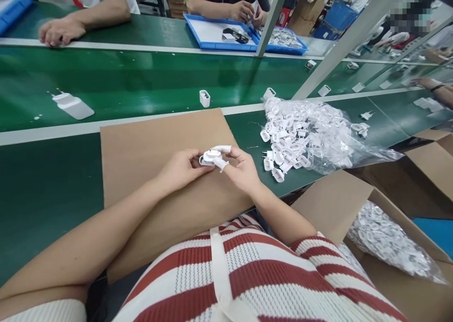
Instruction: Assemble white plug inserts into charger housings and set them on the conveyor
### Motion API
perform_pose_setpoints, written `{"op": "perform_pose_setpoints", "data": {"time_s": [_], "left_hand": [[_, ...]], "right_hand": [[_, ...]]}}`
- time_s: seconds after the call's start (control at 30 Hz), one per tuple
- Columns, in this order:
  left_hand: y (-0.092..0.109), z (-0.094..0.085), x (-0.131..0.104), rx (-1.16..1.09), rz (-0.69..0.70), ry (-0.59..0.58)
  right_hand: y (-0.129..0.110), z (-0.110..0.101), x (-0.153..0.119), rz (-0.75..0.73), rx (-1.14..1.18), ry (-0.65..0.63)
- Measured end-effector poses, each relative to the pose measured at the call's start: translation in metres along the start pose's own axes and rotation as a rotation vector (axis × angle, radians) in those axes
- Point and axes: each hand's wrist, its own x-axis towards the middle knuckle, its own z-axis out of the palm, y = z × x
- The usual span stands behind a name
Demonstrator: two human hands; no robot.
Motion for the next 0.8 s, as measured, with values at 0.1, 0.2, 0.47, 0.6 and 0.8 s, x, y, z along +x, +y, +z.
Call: {"op": "perform_pose_setpoints", "data": {"time_s": [0.1,0.2,0.47,0.6,0.8], "left_hand": [[-0.002,0.001,0.0,0.006,0.032,0.019],[-0.004,0.001,0.0,-0.02,0.068,0.022],[-0.006,0.002,0.001,-0.041,0.085,0.016],[-0.009,0.002,0.002,-0.017,0.093,0.021],[-0.006,0.001,0.0,0.127,0.163,0.005]], "right_hand": [[0.007,0.005,0.004,-0.093,-0.232,-0.023],[0.012,0.005,0.005,-0.134,-0.339,-0.052],[0.009,0.003,0.006,-0.18,-0.355,-0.064],[0.012,0.003,0.007,-0.143,-0.391,-0.097],[0.01,0.004,0.01,-0.18,-0.491,-0.13]]}}
